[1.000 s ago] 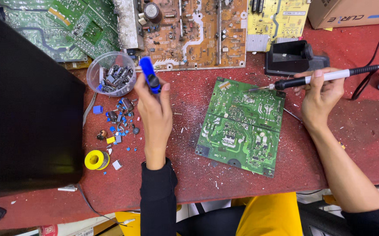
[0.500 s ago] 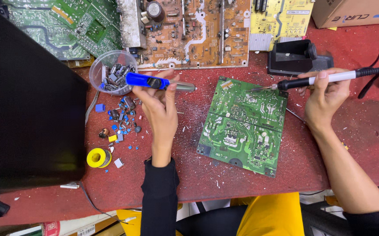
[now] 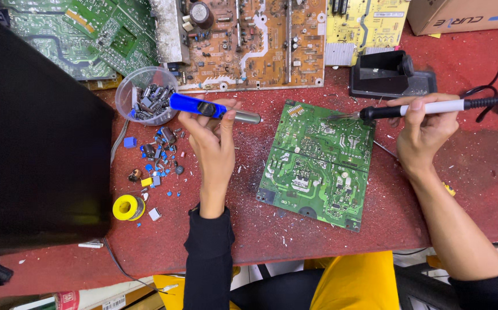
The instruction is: The person uses a soldering iron and a desoldering pump to remove components from a green circuit board. They flip the board over, use a screwdriver to adjust components, and continue desoldering and removing parts from both sides of the board.
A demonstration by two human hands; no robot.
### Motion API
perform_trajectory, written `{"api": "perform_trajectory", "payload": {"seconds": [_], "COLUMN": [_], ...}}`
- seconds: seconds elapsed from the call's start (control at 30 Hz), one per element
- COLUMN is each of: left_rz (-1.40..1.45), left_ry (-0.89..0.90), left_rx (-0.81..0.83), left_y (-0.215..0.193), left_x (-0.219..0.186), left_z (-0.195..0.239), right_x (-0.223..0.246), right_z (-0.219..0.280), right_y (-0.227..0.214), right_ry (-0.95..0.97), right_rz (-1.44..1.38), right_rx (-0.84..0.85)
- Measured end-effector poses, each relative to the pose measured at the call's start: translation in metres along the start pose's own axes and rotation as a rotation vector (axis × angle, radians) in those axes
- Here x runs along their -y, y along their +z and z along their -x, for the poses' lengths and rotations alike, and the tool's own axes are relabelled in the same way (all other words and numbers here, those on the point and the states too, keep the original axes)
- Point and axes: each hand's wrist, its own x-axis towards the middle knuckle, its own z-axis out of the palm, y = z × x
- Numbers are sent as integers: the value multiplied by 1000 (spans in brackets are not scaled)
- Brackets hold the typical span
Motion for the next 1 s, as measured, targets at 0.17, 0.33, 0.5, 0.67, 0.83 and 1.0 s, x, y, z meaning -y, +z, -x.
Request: {"api": "perform_trajectory", "payload": {"seconds": [0.17, 0.33, 0.5, 0.67, 0.83, 1.0], "left_rz": [44, 36, 230, 158, -19, 60], "left_ry": [20, 55, -31, -12, 138, 164], "left_rx": [6, 23, 96, 122, 135, 223], "left_y": [1, 5, 13, 24, 44, 68], "left_x": [1, 2, 4, 2, -1, -10], "left_z": [1, 2, 6, 6, -12, -32], "right_x": [0, -5, -4, -4, -31, -24], "right_z": [0, -1, -6, -8, -6, -7], "right_y": [0, -4, -8, -9, -9, -7], "right_ry": [43, 66, 117, 201, 126, 133], "right_rz": [-56, -135, -193, -202, -210, -192], "right_rx": [11, 71, 145, 104, 78, 53]}}
